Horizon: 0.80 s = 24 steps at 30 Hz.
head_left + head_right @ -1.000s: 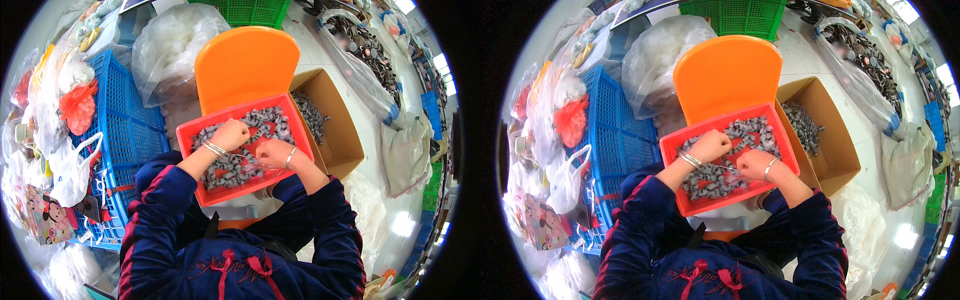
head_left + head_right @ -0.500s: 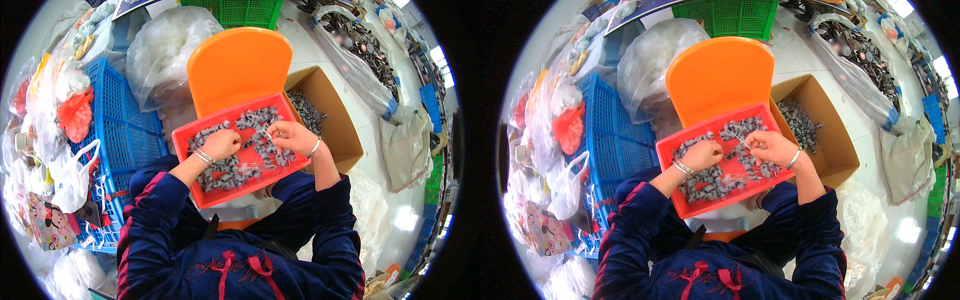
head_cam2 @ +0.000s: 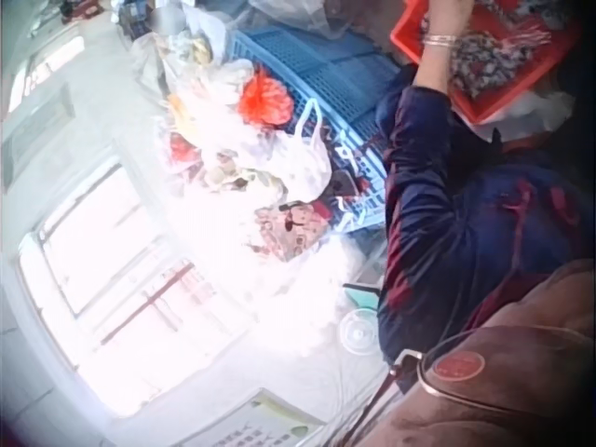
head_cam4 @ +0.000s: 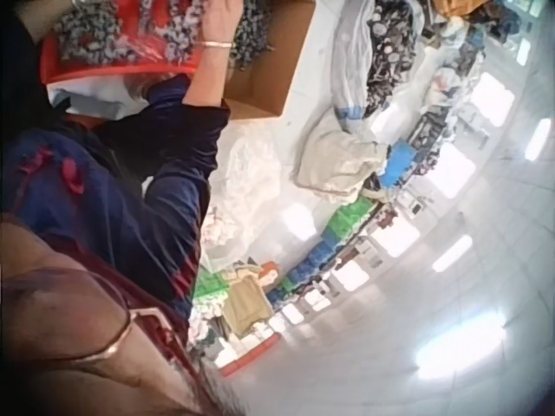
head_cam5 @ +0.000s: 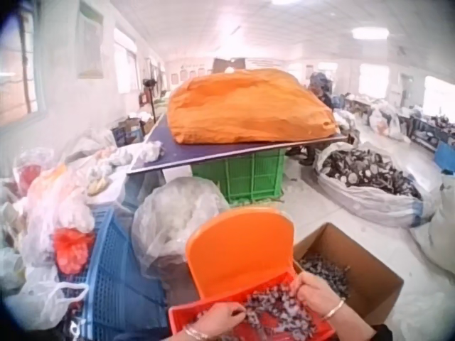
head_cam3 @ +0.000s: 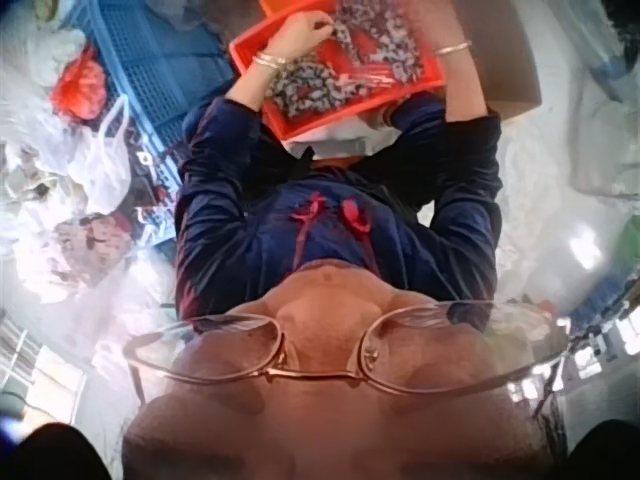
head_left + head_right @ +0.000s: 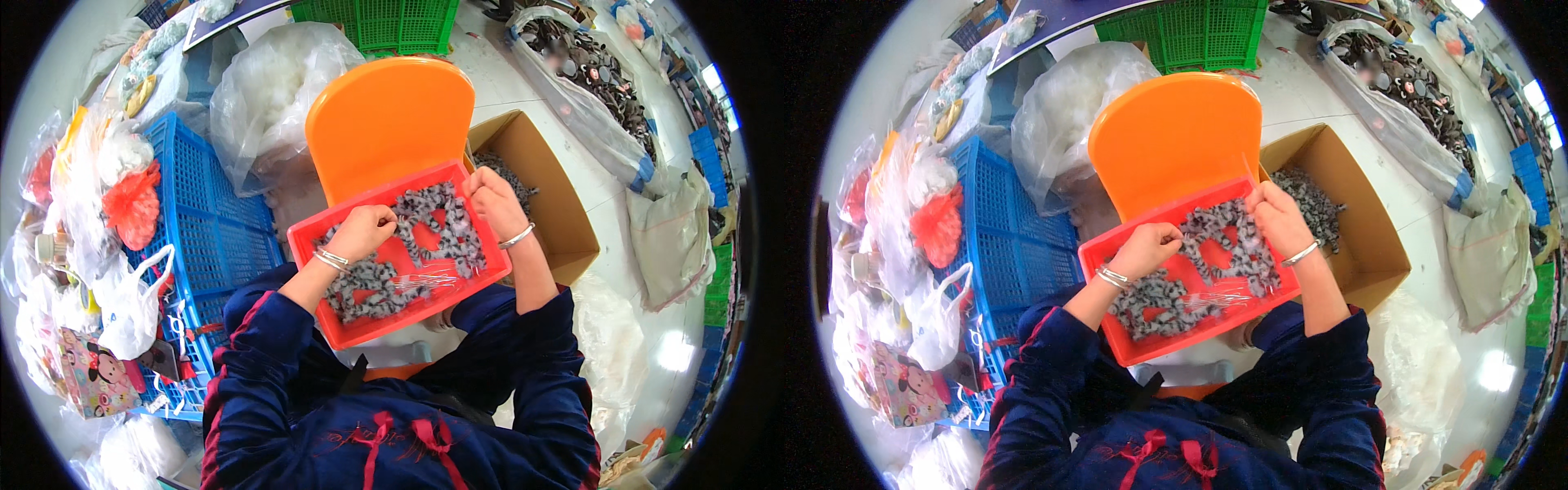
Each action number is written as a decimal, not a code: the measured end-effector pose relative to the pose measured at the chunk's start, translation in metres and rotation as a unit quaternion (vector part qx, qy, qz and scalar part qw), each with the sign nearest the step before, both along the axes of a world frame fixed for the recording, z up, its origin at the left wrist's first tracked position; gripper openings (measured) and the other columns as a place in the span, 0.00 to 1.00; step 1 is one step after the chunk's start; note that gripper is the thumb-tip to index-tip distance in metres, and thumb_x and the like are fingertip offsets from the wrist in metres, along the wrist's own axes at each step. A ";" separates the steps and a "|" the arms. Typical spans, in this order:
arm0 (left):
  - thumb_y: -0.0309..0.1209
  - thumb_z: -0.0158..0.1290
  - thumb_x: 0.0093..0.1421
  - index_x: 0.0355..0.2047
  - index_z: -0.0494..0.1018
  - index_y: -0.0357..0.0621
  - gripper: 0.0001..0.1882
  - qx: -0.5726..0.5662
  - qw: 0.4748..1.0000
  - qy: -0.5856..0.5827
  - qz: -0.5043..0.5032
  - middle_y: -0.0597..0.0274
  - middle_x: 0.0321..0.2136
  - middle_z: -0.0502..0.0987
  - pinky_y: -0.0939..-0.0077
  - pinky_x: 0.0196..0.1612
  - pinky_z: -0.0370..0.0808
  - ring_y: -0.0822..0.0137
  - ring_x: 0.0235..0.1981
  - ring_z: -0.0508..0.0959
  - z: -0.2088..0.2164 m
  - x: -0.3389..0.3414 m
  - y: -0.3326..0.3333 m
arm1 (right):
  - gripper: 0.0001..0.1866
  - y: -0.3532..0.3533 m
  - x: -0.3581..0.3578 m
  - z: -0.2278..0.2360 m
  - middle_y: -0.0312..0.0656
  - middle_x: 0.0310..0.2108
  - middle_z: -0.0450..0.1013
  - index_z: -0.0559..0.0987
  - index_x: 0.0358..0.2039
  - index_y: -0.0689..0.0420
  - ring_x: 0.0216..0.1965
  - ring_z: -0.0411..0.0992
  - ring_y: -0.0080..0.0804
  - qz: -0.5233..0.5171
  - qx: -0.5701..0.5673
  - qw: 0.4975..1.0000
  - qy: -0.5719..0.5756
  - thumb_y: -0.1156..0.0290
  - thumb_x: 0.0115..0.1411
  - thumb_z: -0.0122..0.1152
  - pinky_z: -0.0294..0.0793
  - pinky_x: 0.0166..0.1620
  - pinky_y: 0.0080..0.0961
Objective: The person sits on an orange chair and repeatedly picks up small gray fuzzy items from a red tray, threading them onto thin metal rods. The person handles the items one at a time, inserting the rod through the center of each item and placing the assembled pieces back into the tray.
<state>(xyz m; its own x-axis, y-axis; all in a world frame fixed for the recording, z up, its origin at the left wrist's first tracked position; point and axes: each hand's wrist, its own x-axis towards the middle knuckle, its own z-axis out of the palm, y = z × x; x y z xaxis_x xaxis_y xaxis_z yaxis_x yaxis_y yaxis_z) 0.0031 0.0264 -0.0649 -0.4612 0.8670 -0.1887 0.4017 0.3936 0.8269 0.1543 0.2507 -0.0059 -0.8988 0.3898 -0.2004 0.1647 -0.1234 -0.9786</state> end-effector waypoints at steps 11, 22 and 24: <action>0.25 0.53 0.63 0.41 0.76 0.38 0.08 0.083 0.968 -0.238 -0.008 0.72 0.31 0.76 0.86 0.34 0.74 0.83 0.32 0.73 0.069 -0.012 -0.028 | 0.18 -0.025 -0.012 0.011 0.36 0.39 0.76 0.74 0.50 0.61 0.35 0.68 0.18 0.139 0.048 0.985 -0.091 0.61 0.67 0.52 0.67 0.37 0.18; 0.24 0.54 0.62 0.40 0.76 0.37 0.07 0.165 0.958 -0.224 0.068 0.73 0.31 0.76 0.87 0.36 0.72 0.83 0.31 0.73 0.077 -0.029 -0.038 | 0.12 -0.033 -0.010 0.012 0.32 0.25 0.76 0.79 0.41 0.62 0.25 0.68 0.15 0.218 -0.023 0.973 -0.072 0.68 0.64 0.57 0.68 0.30 0.17; 0.24 0.54 0.62 0.40 0.76 0.36 0.06 0.181 0.953 -0.227 0.086 0.73 0.31 0.76 0.87 0.36 0.71 0.83 0.31 0.73 0.078 -0.031 -0.039 | 0.10 -0.036 -0.012 0.017 0.33 0.25 0.76 0.79 0.39 0.63 0.25 0.68 0.15 0.212 -0.016 0.975 -0.065 0.69 0.63 0.58 0.68 0.30 0.17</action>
<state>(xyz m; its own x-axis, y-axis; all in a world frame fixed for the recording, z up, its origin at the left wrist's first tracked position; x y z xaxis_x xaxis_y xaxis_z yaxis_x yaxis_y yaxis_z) -0.0282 -0.0130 0.0132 -0.5438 0.8326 -0.1055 -0.0746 0.0773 0.9942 0.1427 0.2148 0.0116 -0.9441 -0.0203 -0.3291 0.3297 -0.0478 -0.9429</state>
